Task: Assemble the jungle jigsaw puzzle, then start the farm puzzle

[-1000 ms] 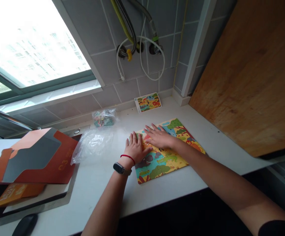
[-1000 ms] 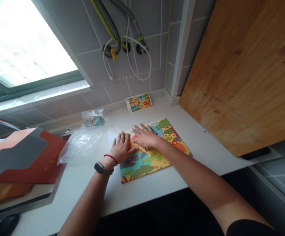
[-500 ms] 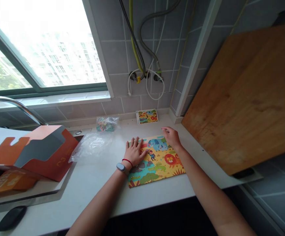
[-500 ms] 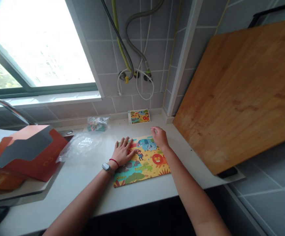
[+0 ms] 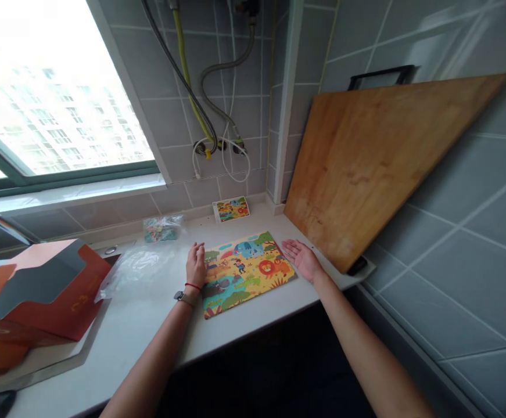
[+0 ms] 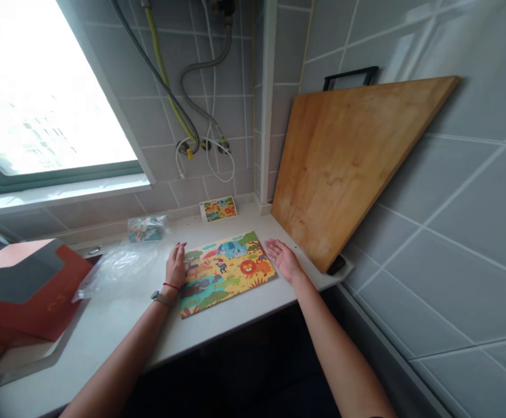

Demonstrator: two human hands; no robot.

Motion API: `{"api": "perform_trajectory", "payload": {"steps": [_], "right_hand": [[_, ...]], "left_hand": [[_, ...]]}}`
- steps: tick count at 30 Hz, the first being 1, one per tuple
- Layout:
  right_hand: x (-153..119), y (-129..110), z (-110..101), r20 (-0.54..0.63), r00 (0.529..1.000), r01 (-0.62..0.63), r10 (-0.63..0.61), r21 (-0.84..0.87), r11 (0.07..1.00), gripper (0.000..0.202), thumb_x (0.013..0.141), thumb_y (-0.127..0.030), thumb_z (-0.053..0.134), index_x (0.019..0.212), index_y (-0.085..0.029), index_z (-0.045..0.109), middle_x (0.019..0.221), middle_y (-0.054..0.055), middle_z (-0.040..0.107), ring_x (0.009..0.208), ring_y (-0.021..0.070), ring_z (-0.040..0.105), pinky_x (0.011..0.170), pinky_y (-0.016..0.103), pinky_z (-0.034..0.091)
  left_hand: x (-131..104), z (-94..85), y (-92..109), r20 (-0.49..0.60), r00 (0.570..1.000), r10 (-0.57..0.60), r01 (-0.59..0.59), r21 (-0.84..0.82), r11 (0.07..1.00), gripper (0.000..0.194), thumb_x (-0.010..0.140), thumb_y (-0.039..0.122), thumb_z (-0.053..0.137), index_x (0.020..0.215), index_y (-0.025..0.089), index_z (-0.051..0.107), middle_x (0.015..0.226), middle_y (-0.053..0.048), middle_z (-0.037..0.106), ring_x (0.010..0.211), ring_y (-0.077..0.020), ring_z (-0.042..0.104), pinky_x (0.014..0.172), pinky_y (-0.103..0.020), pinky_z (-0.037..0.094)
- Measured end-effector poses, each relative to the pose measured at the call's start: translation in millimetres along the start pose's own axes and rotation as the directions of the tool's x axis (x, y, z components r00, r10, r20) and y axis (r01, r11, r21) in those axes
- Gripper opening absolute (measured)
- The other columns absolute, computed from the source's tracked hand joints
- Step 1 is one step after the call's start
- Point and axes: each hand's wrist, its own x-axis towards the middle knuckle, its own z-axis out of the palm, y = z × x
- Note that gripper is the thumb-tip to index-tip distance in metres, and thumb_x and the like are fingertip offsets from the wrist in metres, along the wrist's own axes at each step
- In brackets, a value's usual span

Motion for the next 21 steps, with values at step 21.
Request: {"api": "perform_trajectory", "payload": {"steps": [21], "right_hand": [[-72,20,-19,0.245,0.926,0.362,-0.288,-0.796,0.484,0.036,0.084,-0.037,0.074,0.119,-0.027,0.08,0.136,0.009,0.073,0.141,0.0342,0.057,0.119,0.056,0.045]], "left_hand": [[-142,-41.6,-26,0.265,0.961,0.079,-0.163,0.31,0.937,0.075,0.096,0.062,0.049,0.158,0.02,0.043,0.157,-0.016,0.054,0.156,-0.0369,0.034,0.125,-0.056,0.026]]}}
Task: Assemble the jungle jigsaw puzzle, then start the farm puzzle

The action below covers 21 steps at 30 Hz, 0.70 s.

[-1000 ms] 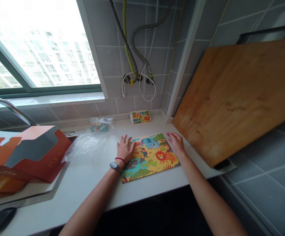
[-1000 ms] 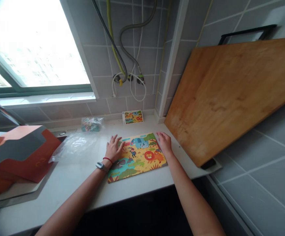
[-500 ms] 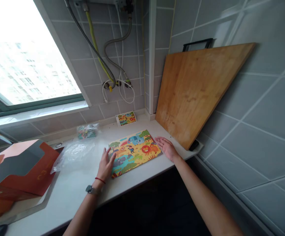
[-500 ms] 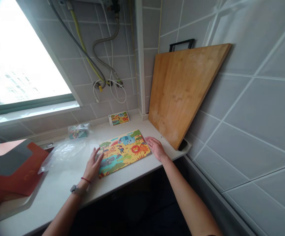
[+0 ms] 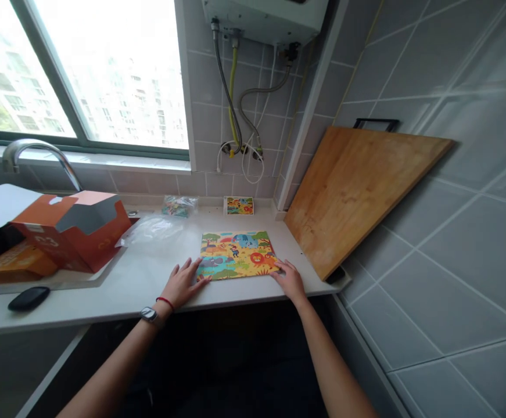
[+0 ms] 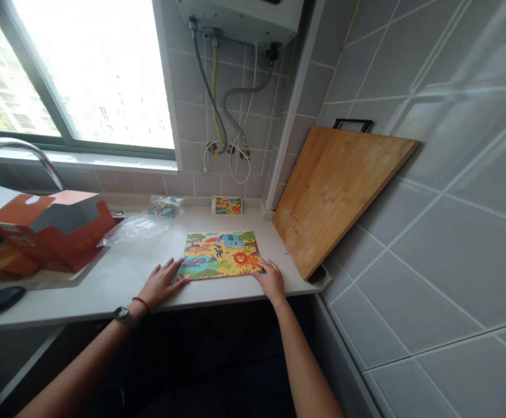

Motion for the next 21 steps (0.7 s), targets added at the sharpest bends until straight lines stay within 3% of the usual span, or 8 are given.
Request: {"api": "perform_trajectory", "payload": {"steps": [9,15,18,21], "right_hand": [[-3,-10,-2,0.013,0.999,0.044,-0.043,-0.102,0.994,0.033,0.089,-0.035,0.069,0.118,-0.026,0.079,0.135,0.008,0.074,0.138,0.0304,0.059,0.116,0.054,0.047],[-4,-14,0,-0.014,0.999,0.042,-0.044,-0.128,0.991,0.036,0.089,-0.037,0.069,0.12,-0.022,0.078,0.136,0.01,0.073,0.134,0.0299,0.062,0.116,0.048,0.047],[-6,-14,1,-0.051,0.998,0.021,-0.028,-0.122,0.992,0.038,0.087,-0.04,0.07,0.119,-0.02,0.078,0.128,0.012,0.076,0.126,0.0297,0.066,0.112,0.045,0.05],[-8,-12,2,-0.088,0.996,0.007,-0.017,-0.115,0.993,0.038,0.086,-0.043,0.072,0.112,-0.017,0.078,0.118,0.014,0.079,0.117,0.0302,0.069,0.106,0.042,0.053]], "left_hand": [[-5,-6.7,9,-0.066,0.998,0.008,-0.011,-0.055,0.998,0.064,0.09,0.062,0.058,0.139,0.022,0.063,0.148,-0.016,0.062,0.141,-0.0354,0.055,0.121,-0.046,0.035],[-9,-8.8,11,-0.091,0.996,-0.017,0.012,-0.058,0.998,0.053,0.09,0.064,0.058,0.126,0.026,0.069,0.126,-0.01,0.075,0.113,-0.0333,0.071,0.099,-0.039,0.052],[-12,-9.2,12,-0.091,0.995,-0.039,0.036,-0.03,0.999,0.053,0.092,0.064,0.057,0.124,0.024,0.069,0.111,-0.011,0.078,0.106,-0.0331,0.073,0.09,-0.037,0.054],[-13,-10.0,13,-0.094,0.995,-0.038,0.038,0.003,0.999,0.05,0.093,0.062,0.058,0.121,0.022,0.07,0.11,-0.012,0.079,0.102,-0.0321,0.074,0.087,-0.036,0.054]]}}
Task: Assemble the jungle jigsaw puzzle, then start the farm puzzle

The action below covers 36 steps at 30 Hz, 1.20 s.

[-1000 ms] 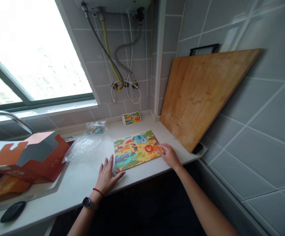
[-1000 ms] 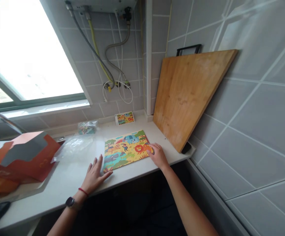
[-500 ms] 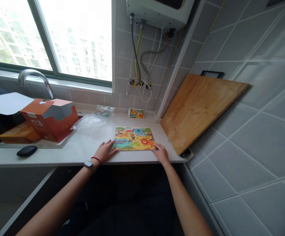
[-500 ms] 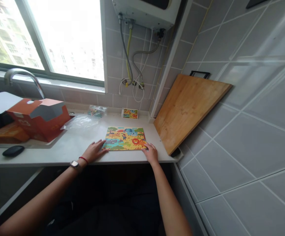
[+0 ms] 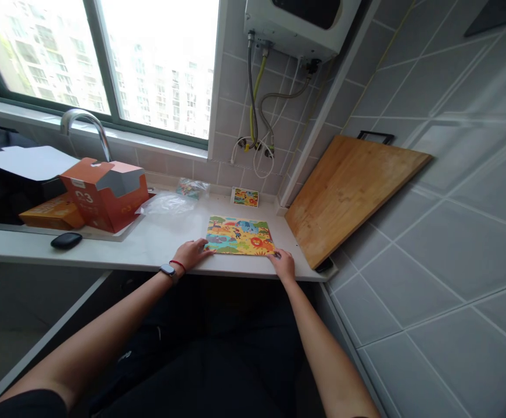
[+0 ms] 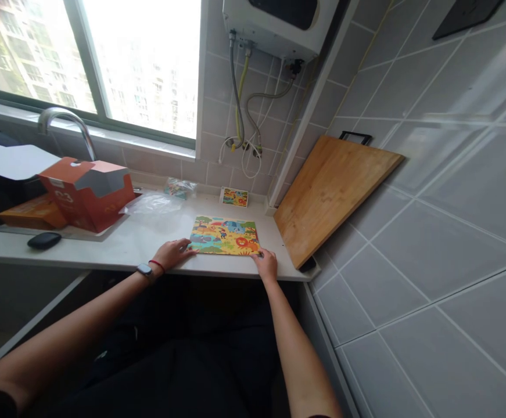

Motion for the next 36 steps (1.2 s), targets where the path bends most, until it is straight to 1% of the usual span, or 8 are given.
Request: {"api": "perform_trajectory", "payload": {"steps": [5,10,15,18,24,28,32,36], "right_hand": [[-1,4,4,-0.051,0.999,0.007,-0.007,-0.002,1.0,0.028,0.084,-0.044,0.074,0.096,-0.018,0.079,0.112,0.015,0.08,0.111,0.0307,0.069,0.1,0.041,0.053],[-1,9,7,-0.083,0.995,0.046,-0.046,-0.008,0.999,0.028,0.087,-0.048,0.071,0.091,-0.021,0.078,0.108,0.014,0.081,0.107,0.0305,0.068,0.095,0.04,0.053],[-3,11,10,-0.097,0.987,0.129,-0.131,-0.027,0.991,0.029,0.089,-0.046,0.068,0.092,-0.02,0.079,0.107,0.012,0.08,0.103,0.0292,0.067,0.097,0.039,0.051],[-3,12,13,-0.107,0.98,0.164,-0.169,-0.051,0.985,0.027,0.093,-0.037,0.061,0.095,-0.018,0.08,0.107,0.013,0.08,0.103,0.0282,0.067,0.099,0.039,0.049],[-2,18,18,-0.11,0.971,0.201,-0.212,-0.106,0.974,0.029,0.093,-0.026,0.053,0.098,-0.018,0.08,0.111,0.014,0.078,0.105,0.0273,0.065,0.099,0.039,0.048],[-3,19,19,-0.12,0.967,0.207,-0.223,-0.134,0.969,0.03,0.094,-0.024,0.051,0.1,-0.019,0.08,0.112,0.013,0.078,0.104,0.027,0.064,0.098,0.038,0.048],[-3,17,18,-0.129,0.964,0.211,-0.231,-0.148,0.966,0.03,0.093,-0.021,0.05,0.101,-0.019,0.079,0.11,0.012,0.078,0.102,0.0267,0.063,0.095,0.037,0.048],[-3,16,18,-0.132,0.963,0.211,-0.233,-0.162,0.964,0.03,0.093,-0.02,0.049,0.101,-0.019,0.078,0.108,0.013,0.077,0.1,0.0269,0.063,0.094,0.037,0.048]], "left_hand": [[-3,-1.5,1,-0.001,0.999,0.051,-0.051,0.062,0.997,0.038,0.097,0.053,0.057,0.116,0.023,0.071,0.105,-0.009,0.08,0.097,-0.0296,0.076,0.082,-0.033,0.055],[-3,-2.9,2,0.032,0.986,0.165,-0.168,0.159,0.973,0.029,0.102,0.044,0.052,0.104,0.023,0.072,0.108,-0.008,0.078,0.089,-0.0268,0.076,0.077,-0.033,0.055],[0,-7.0,7,0.104,0.949,0.298,-0.316,0.275,0.908,0.025,0.104,0.029,0.048,0.103,0.017,0.07,0.105,-0.015,0.075,0.091,-0.0276,0.075,0.084,-0.038,0.055],[1,-8.5,11,0.155,0.922,0.355,-0.387,0.332,0.86,0.023,0.105,0.024,0.048,0.104,0.014,0.069,0.101,-0.019,0.074,0.091,-0.0293,0.074,0.085,-0.041,0.054],[6,-2.6,18,0.208,0.911,0.357,-0.413,0.423,0.807,0.024,0.105,0.019,0.046,0.105,0.012,0.068,0.097,-0.024,0.073,0.083,-0.031,0.074,0.079,-0.042,0.051],[6,-2.1,21,0.221,0.897,0.382,-0.441,0.471,0.764,0.023,0.101,0.01,0.045,0.102,0.012,0.069,0.09,-0.022,0.074,0.082,-0.0311,0.073,0.086,-0.045,0.047],[4,-6.9,25,0.228,0.876,0.426,-0.479,0.524,0.704,0.024,0.099,0.01,0.046,0.101,0.011,0.07,0.09,-0.022,0.075,0.087,-0.0329,0.073,0.096,-0.053,0.041],[3,-10.1,26,0.231,0.866,0.443,-0.492,0.549,0.676,0.025,0.099,0.011,0.046,0.102,0.011,0.071,0.091,-0.023,0.075,0.086,-0.0338,0.072,0.094,-0.055,0.042]]}}
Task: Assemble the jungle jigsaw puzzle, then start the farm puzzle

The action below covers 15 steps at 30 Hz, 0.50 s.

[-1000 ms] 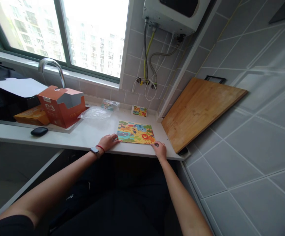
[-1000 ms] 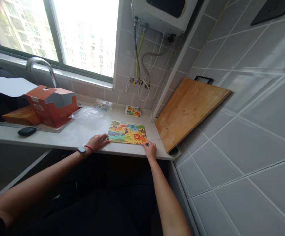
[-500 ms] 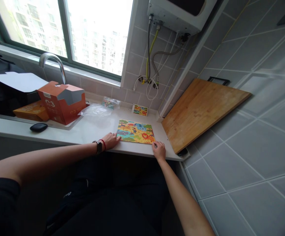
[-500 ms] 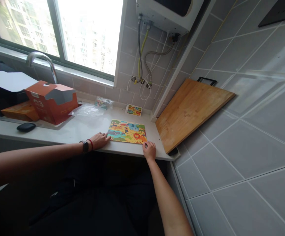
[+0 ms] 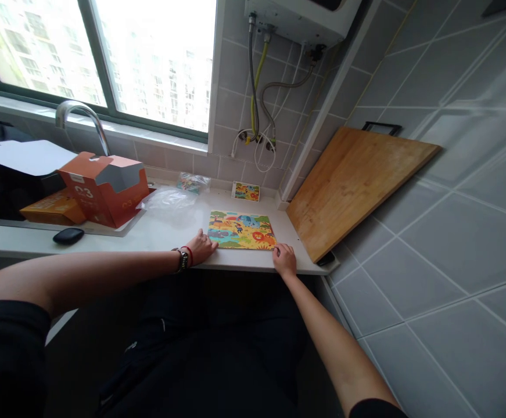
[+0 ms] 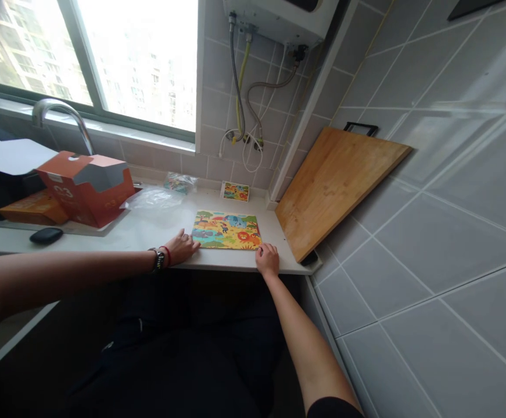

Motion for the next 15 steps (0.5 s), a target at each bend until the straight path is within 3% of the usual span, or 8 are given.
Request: {"api": "perform_trajectory", "payload": {"steps": [3,6,9,15], "right_hand": [[0,0,0,0.0,1.0,0.001,-0.001,-0.012,1.0,0.03,0.093,-0.018,0.049,0.102,-0.019,0.077,0.108,0.013,0.077,0.1,0.0273,0.063,0.093,0.037,0.049],[0,-1,0,-0.002,1.0,0.004,-0.004,-0.018,1.0,0.03,0.092,-0.017,0.049,0.103,-0.019,0.076,0.11,0.013,0.077,0.101,0.0276,0.063,0.093,0.037,0.049],[0,-3,-1,-0.014,1.0,0.003,-0.004,-0.014,1.0,0.028,0.092,-0.017,0.049,0.102,-0.018,0.076,0.109,0.013,0.077,0.1,0.0278,0.063,0.093,0.037,0.049],[0,-4,-1,-0.038,0.999,-0.009,0.009,-0.001,1.0,0.026,0.089,-0.016,0.053,0.1,-0.018,0.076,0.106,0.013,0.076,0.098,0.0283,0.063,0.091,0.038,0.05]], "left_hand": [[-3,0.4,-4,-0.009,1.0,0.0,0.0,0.002,1.0,0.028,0.102,0.016,0.044,0.105,0.01,0.072,0.095,-0.024,0.074,0.089,-0.0358,0.071,0.086,-0.053,0.046],[-9,0.5,-12,-0.029,0.999,0.021,-0.021,0.009,1.0,0.028,0.099,0.022,0.051,0.117,0.011,0.071,0.127,-0.029,0.068,0.115,-0.042,0.065,0.088,-0.054,0.048],[-15,-1.7,-28,-0.027,0.997,0.07,-0.069,0.029,0.997,0.044,0.098,0.03,0.057,0.139,0.015,0.062,0.154,-0.026,0.051,0.139,-0.0447,0.049,0.099,-0.057,0.047],[0,-14.5,-79,0.064,0.979,0.191,-0.195,0.053,0.979,0.058,0.102,0.043,0.054,0.154,0.017,0.051,0.162,-0.021,0.045,0.15,-0.0398,0.04,0.116,-0.056,0.037]]}}
